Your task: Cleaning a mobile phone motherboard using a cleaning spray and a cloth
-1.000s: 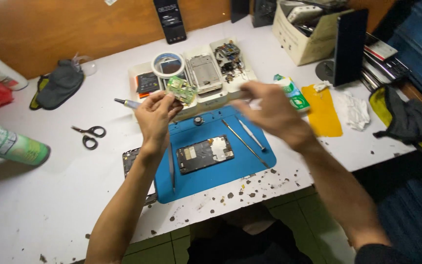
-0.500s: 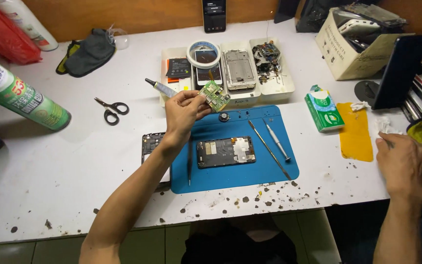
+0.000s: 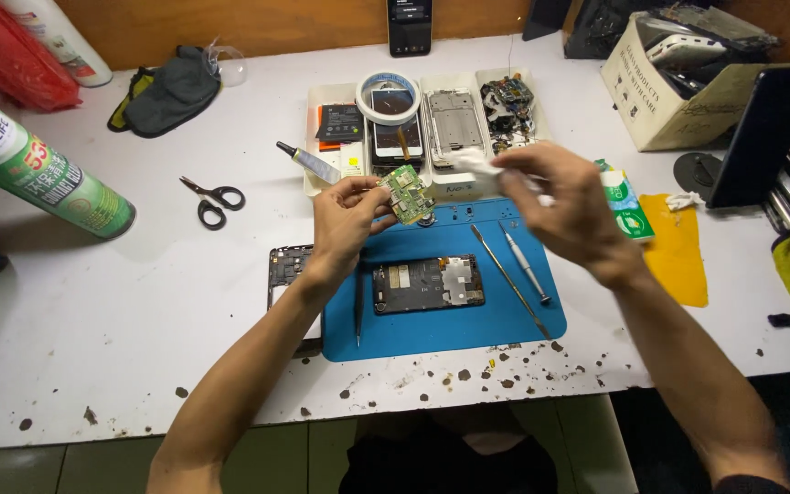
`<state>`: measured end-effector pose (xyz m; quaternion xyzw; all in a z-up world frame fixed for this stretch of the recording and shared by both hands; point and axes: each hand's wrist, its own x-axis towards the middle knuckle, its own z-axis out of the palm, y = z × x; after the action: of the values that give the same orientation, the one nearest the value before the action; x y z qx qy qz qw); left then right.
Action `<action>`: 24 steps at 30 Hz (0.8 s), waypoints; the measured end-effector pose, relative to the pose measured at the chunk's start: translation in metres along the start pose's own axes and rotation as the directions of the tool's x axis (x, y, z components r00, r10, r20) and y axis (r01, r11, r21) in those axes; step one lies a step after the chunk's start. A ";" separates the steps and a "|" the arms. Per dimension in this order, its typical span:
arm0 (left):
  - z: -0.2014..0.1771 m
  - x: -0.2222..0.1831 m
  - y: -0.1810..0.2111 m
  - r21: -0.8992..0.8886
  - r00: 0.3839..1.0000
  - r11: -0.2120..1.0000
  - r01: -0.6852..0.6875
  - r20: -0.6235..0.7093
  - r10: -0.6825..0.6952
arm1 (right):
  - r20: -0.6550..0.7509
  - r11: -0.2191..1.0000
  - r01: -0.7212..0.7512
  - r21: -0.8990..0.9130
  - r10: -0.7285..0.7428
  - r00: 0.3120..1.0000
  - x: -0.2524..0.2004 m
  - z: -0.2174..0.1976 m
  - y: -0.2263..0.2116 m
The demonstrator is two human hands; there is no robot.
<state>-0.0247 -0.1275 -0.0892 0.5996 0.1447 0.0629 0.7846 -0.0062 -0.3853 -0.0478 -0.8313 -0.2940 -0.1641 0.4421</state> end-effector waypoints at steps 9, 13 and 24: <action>0.002 -0.003 -0.013 -0.082 0.998 0.996 -0.046 0.043 0.050 | 0.151 0.951 0.292 -0.097 -0.276 0.949 0.017 0.080 0.003; 0.002 -0.009 -0.018 0.047 0.991 0.992 -0.117 0.064 0.114 | 0.126 0.958 0.271 -0.092 -0.258 0.958 0.007 0.075 -0.003; -0.008 0.009 -0.044 0.164 0.990 0.977 -0.138 0.060 0.129 | 0.198 0.918 0.282 -0.279 -0.232 0.952 0.005 0.079 -0.010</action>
<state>-0.0219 -0.1291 -0.1345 0.6734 0.0895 0.0881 0.7285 -0.0077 -0.3134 -0.0829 -0.8539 -0.4067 -0.1966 0.2585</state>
